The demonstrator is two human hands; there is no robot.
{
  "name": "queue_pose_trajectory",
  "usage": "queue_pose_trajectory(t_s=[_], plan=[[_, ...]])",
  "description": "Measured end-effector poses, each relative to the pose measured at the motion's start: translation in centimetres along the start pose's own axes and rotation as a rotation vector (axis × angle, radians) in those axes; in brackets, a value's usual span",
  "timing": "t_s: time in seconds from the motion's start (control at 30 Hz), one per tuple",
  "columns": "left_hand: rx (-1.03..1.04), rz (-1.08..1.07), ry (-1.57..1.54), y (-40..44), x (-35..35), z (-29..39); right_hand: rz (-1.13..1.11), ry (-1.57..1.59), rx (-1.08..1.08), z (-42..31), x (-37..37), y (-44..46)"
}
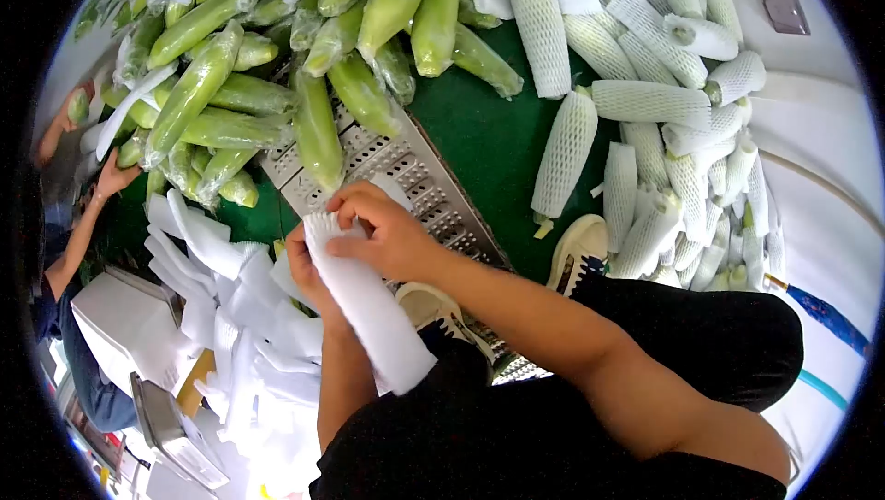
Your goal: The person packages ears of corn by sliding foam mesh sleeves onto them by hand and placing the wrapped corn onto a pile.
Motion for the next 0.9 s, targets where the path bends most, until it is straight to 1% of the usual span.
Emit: queue_pose_trajectory(t_s=[0.03,0.13,0.17,0.27,0.3,0.33,0.4,0.43,0.53,0.57,0.67,0.7,0.8,0.87,0.9], plan=[[-0.269,0.066,-0.104,0.2,-0.4,0.9,-0.093,0.133,0.037,0.6,-0.4,0.6],[-0.513,-0.001,-0.449,1.4,-1.8,0.8,-0.256,0.084,0.294,0.1,-1.3,1.7],[-0.629,-0.117,-0.419,1.9,-2.4,1.2,-0.402,0.068,0.326,-0.5,-2.0,2.3],[-0.968,-0.464,-0.324,3.8,-4.9,3.4,-0.466,0.061,0.145,2.3,-1.6,3.4],[-0.925,-0.762,-0.262,4.9,-6.6,2.7,-0.661,0.181,0.393,1.7,-2.2,4.2],[-1.075,-0.834,0.021,6.8,-7.6,2.9,-0.708,0.237,0.426,0.9,-2.6,4.9],[-0.911,-0.925,0.396,9.6,-6.7,3.8,-0.803,0.357,0.488,-0.3,-2.7,6.0],[-0.896,-1.063,0.6,11.0,-4.8,5.6,-0.866,0.299,0.435,0.3,-2.7,6.9],[-0.623,-1.294,0.967,13.2,-4.5,4.9,-0.986,-0.514,-0.098,3.0,-3.3,8.7],[-0.67,-1.357,0.907,13.9,-5.0,3.7,-1.088,-0.711,-0.07,4.0,-3.4,8.9],[-0.552,-1.151,1.096,16.2,-4.4,2.4,-0.591,-0.744,-0.034,7.5,-3.5,9.0],[-0.408,-0.995,0.895,16.7,-4.2,2.4,-0.328,-0.638,-0.03,7.9,-3.5,9.4],[-0.445,-0.257,0.037,17.1,-3.6,-4.0,0.267,-0.414,0.238,6.7,-0.6,10.8],[-0.096,-0.072,0.246,15.1,-0.1,-5.1,0.394,-0.401,0.243,6.7,1.5,11.6],[-0.123,0.014,-0.051,14.5,1.7,-4.7,0.377,-0.383,0.305,6.0,1.8,11.6]])
Point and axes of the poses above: each hand's wrist, its own y-axis towards the middle knuckle, its own x-axis out of the palm, z = x × y, the point moved 1 cm from there along y, towards the middle knuckle, and after that the axes turned 14 degrees about -y, right-handed, at the moved point
